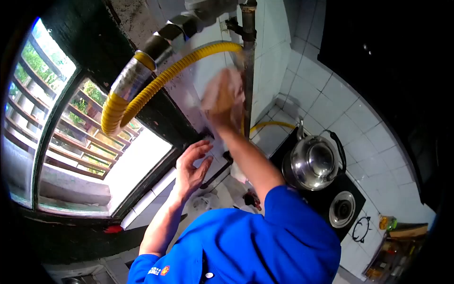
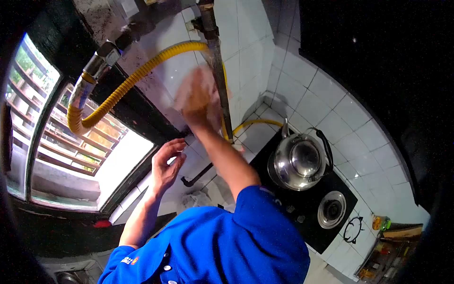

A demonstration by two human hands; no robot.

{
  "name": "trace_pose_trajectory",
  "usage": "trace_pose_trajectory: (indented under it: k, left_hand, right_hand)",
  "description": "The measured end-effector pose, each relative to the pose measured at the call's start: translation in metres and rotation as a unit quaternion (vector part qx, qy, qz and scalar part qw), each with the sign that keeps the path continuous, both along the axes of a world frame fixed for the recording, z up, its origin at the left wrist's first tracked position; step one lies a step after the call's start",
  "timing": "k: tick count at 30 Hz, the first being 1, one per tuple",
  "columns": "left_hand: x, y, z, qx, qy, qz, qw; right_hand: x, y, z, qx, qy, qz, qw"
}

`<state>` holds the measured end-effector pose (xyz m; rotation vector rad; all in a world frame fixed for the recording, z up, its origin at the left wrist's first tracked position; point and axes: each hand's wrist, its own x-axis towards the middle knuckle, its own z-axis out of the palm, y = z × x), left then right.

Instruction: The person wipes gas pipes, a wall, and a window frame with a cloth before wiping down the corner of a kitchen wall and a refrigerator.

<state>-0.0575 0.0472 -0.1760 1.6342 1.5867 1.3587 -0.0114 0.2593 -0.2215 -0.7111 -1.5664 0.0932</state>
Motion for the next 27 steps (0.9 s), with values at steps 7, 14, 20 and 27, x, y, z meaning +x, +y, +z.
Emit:
trace_pose_trajectory:
  k: [7, 14, 20, 27]
  left_hand:
    - [-0.009, 0.001, -0.009, 0.005, -0.046, 0.005, 0.999]
    - [-0.013, -0.003, -0.004, 0.024, 0.003, -0.011, 1.000]
    - [-0.016, -0.008, -0.008, 0.025, 0.001, -0.030, 0.999]
    - [-0.020, -0.016, -0.016, -0.006, 0.027, -0.016, 0.999]
  right_hand:
    - [-0.008, -0.025, -0.021, -0.191, 0.077, 0.000, 0.978]
    - [-0.029, -0.028, -0.077, -0.278, 0.140, 0.026, 0.950]
    - [-0.028, -0.061, -0.044, -0.345, 0.210, 0.063, 0.913]
    - [-0.022, -0.019, -0.093, -0.304, 0.085, -0.014, 0.949]
